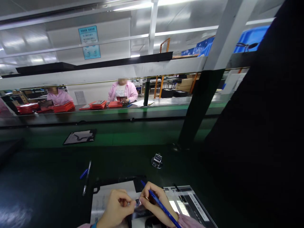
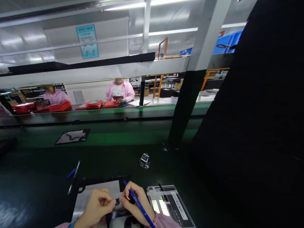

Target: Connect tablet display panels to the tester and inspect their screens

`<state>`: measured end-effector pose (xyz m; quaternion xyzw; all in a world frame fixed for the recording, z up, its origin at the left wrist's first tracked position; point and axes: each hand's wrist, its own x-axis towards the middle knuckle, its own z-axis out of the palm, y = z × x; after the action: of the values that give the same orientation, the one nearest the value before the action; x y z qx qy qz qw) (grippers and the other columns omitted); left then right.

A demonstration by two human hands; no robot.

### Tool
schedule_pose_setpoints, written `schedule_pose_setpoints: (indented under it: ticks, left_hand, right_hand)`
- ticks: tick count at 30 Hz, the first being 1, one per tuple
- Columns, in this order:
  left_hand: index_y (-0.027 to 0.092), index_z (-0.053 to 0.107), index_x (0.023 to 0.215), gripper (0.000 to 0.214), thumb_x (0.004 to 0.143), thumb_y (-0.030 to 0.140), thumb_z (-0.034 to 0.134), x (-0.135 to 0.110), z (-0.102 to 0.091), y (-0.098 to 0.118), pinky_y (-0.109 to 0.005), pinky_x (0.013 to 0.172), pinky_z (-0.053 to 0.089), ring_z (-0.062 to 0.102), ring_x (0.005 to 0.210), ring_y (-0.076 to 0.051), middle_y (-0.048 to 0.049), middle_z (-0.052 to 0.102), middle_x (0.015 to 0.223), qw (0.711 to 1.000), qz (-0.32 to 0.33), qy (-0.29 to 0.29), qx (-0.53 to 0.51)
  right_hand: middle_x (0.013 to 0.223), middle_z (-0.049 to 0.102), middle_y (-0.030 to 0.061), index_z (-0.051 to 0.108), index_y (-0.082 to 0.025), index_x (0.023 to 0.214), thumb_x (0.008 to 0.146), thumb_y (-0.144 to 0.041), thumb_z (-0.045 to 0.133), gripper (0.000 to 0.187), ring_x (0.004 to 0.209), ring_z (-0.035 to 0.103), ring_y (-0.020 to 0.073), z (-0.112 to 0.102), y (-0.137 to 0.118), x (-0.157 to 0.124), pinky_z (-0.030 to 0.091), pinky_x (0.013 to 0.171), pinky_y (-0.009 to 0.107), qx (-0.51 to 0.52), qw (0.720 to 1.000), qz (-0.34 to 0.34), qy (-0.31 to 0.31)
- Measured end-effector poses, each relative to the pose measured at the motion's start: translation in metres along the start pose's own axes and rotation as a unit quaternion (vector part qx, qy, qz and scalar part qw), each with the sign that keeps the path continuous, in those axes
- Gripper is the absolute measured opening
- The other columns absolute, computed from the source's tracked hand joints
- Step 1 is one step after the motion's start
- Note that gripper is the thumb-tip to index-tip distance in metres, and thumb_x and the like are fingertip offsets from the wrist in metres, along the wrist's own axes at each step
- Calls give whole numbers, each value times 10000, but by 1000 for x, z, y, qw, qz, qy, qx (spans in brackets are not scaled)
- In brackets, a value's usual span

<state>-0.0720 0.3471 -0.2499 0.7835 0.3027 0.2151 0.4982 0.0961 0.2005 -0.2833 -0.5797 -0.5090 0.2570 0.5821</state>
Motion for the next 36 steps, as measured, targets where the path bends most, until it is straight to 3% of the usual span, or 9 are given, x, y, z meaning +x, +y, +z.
schedule_pose_setpoints:
  ticks: [3,6,17,25,31,36]
  left_hand:
    - [143,566,422,279,631,308,650,0,0,-1,-248,458,215,333,457,-84,29,382,483,1000,-1,0,-15]
    - [143,571,419,250,606,287,653,-1,1,-1,-244,450,208,325,451,-80,32,377,480,1000,1,1,-31]
    - [144,556,400,258,589,272,676,-2,2,-6,-250,453,192,314,454,-73,38,373,476,998,-16,21,-53]
    - [141,574,401,214,563,238,676,-3,3,-4,-237,439,205,315,448,-75,39,365,465,998,-13,6,-55]
    - [140,602,419,252,584,297,709,-3,1,-1,-236,440,225,323,448,-76,34,380,477,998,-18,1,-58]
    - [137,642,445,255,610,323,695,-4,2,-1,-242,446,230,328,452,-82,26,393,477,999,-9,-13,-50]
  right_hand:
    - [640,606,-7,501,-209,672,743,-421,737,326,595,580,152,26,-11,30,494,561,266,51,998,38,-7]
    - [604,543,-33,380,-211,643,709,-384,756,419,552,480,104,38,-16,42,400,537,225,126,989,80,-14]
    - [610,543,-26,353,-219,645,719,-471,731,460,562,457,111,44,-13,33,374,567,241,146,985,86,34]
    - [618,574,-15,340,-222,652,723,-426,727,443,549,481,109,37,-7,36,373,548,233,144,985,81,-41]
    - [616,585,-18,347,-219,646,745,-440,702,430,556,507,113,37,-8,35,395,563,231,150,985,74,-32]
    - [580,548,-36,335,-217,629,720,-388,711,424,516,444,91,43,-4,35,358,530,219,149,985,80,-17]
